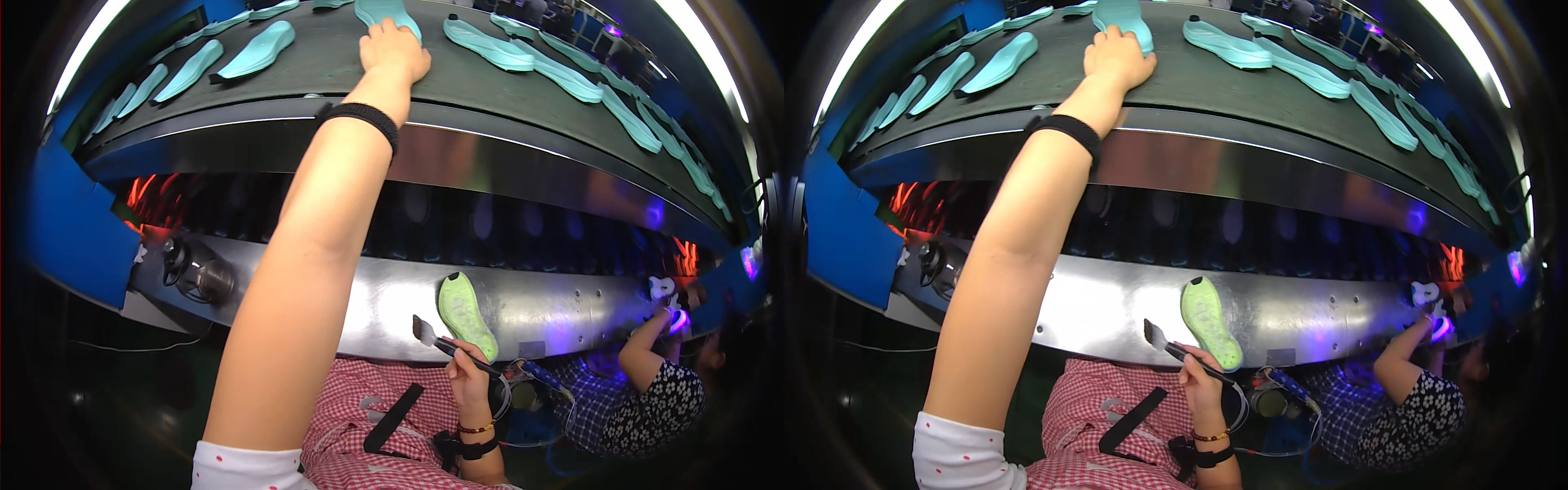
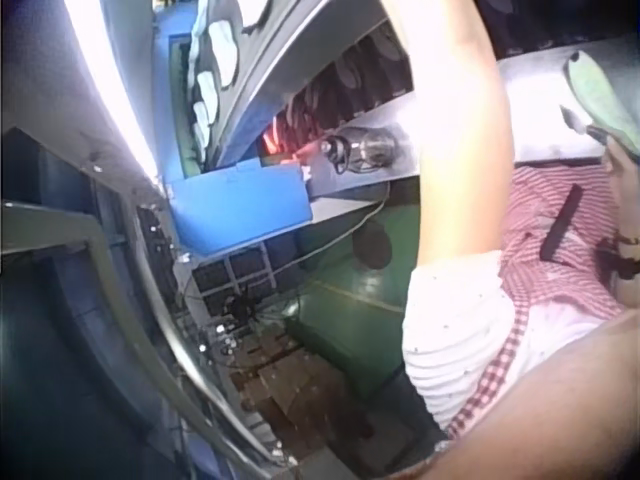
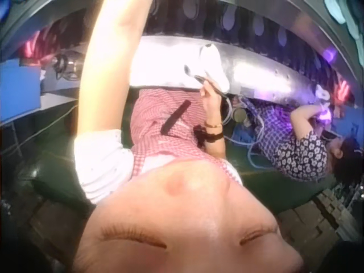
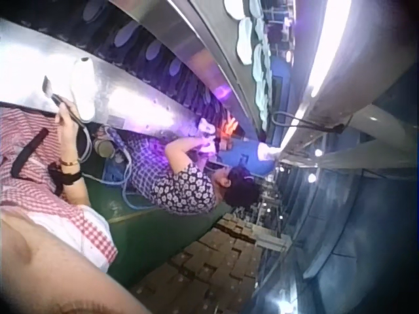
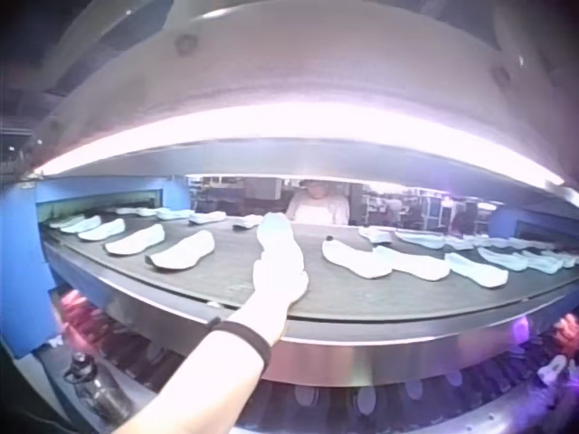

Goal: Applying a liquid primer or glue to turquoise shoe soles using a brush in a manufacturing setting.

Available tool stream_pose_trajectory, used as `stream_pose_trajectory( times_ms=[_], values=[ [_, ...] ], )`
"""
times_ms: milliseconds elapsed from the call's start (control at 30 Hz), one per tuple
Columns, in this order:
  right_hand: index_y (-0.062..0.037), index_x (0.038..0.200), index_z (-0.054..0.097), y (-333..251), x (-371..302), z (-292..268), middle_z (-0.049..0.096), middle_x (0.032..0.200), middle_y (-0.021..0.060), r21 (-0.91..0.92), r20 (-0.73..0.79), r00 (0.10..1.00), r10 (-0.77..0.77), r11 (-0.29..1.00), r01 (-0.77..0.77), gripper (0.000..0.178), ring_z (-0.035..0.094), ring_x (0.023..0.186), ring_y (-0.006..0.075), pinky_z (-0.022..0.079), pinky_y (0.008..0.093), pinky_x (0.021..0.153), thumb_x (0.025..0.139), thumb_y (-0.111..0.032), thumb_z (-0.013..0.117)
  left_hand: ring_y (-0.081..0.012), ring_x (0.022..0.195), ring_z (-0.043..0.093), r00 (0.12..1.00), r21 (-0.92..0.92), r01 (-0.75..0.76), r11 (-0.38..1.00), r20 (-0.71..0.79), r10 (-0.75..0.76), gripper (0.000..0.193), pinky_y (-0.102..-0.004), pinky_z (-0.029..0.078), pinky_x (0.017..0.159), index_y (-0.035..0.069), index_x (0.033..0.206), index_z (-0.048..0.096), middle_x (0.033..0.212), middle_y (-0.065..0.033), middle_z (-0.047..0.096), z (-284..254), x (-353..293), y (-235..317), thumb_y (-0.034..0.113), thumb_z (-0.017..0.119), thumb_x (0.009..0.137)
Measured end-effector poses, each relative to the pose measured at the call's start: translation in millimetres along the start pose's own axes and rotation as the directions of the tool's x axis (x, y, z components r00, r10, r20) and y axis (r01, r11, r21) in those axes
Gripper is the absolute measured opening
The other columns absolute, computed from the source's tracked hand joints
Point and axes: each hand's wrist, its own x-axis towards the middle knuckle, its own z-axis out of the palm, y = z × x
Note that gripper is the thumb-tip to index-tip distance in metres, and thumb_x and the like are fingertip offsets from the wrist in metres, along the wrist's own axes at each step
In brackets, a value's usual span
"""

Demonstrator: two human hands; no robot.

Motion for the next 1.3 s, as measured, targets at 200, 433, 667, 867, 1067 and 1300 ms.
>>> stream_pose_trajectory(
  times_ms=[200, 433, 667, 867, 1067, 1300],
  values=[
    [0.0048, 0.101, 0.053, -10.1, -7.0, 8.5, 0.058, 0.103, 0.0201, -0.011, 0.019, 1.0, -0.022, 1.0, 0.022, 0.021, 0.048, 0.051, 0.0098, 0.04, 0.0208, 0.05, 0.082, -0.004, 0.053, -0.0258, 0.108, 0.046, 0.999, 0.008, 0.015, 1.0, -0.043, -0.015, 0.041, -0.0393, 0.039, 0.084, 0.006, 0.11, 0.053, 0.112, -0.0089, 0.053, 7.7, -0.7, -10.2, 0.036, 0.051, 0.081],
    [0.0034, 0.101, 0.053, -14.8, -18.8, -0.9, 0.058, 0.103, 0.0218, 0.004, 0.042, 0.998, -0.038, 0.999, 0.038, 0.02, 0.049, 0.051, 0.0105, 0.042, 0.0211, 0.049, 0.082, -0.003, 0.052, -0.0295, 0.101, 0.05, 0.978, -0.055, -0.197, 0.979, 0.062, 0.2, 0.042, -0.0407, 0.041, 0.084, 0.003, 0.1, 0.057, 0.102, -0.0128, 0.059, -37.8, -25.8, -38.2, 0.04, 0.051, 0.082],
    [0.0036, 0.103, 0.051, -22.9, -24.4, 9.3, 0.058, 0.104, 0.0188, -0.049, 0.076, 0.994, -0.084, 0.995, 0.088, 0.022, 0.057, 0.07, 0.0133, 0.047, 0.0218, 0.061, 0.081, -0.001, 0.053, -0.0265, 0.079, 0.055, 0.93, -0.873, -0.22, 0.436, -0.322, -0.177, 0.033, -0.0336, 0.042, 0.074, -0.003, 0.084, 0.058, 0.096, -0.015, 0.057, -71.5, -104.1, -89.8, 0.03, 0.062, 0.076],
    [0.0034, 0.102, 0.055, -42.3, -26.9, 40.2, 0.058, 0.105, 0.0172, -0.035, 0.211, 0.948, -0.238, 0.968, 0.25, 0.028, 0.057, 0.083, 0.0159, 0.046, 0.0242, 0.072, 0.074, 0.007, 0.058, -0.0198, 0.088, 0.054, 0.795, -0.645, 0.57, -0.509, 0.589, 0.143, 0.037, -0.0356, 0.046, 0.079, -0.004, 0.107, 0.044, 0.099, -0.0126, 0.053, -103.2, -183.3, -120.0, 0.006, 0.051, 0.072],
    [0.004, 0.097, 0.055, -52.0, -51.6, 45.7, 0.058, 0.101, 0.0204, 0.053, 0.32, 0.885, -0.34, 0.939, 0.341, 0.023, 0.058, 0.093, 0.0241, 0.043, 0.0327, 0.087, 0.074, 0.003, 0.056, -0.03, 0.102, 0.054, 0.722, -0.29, 0.676, -0.677, 0.446, 0.529, 0.061, -0.0402, 0.042, 0.09, -0.003, 0.127, 0.032, 0.12, -0.0232, 0.046, -63.8, -315.3, -148.4, 0.04, 0.047, 0.085],
    [0.0047, 0.09, 0.059, -17.3, -46.5, 61.0, 0.063, 0.09, 0.0156, -0.252, 0.399, 0.915, -0.05, 0.954, 0.162, 0.017, 0.061, 0.083, 0.0191, 0.048, 0.0279, 0.079, 0.073, 0.003, 0.06, -0.029, 0.112, 0.046, 0.595, -0.01, 0.712, -0.702, 0.538, 0.597, 0.071, -0.0442, 0.038, 0.094, 0.005, 0.13, 0.033, 0.125, -0.0166, 0.044, -6.8, -447.8, -117.7, 0.059, 0.033, 0.084]
  ],
)
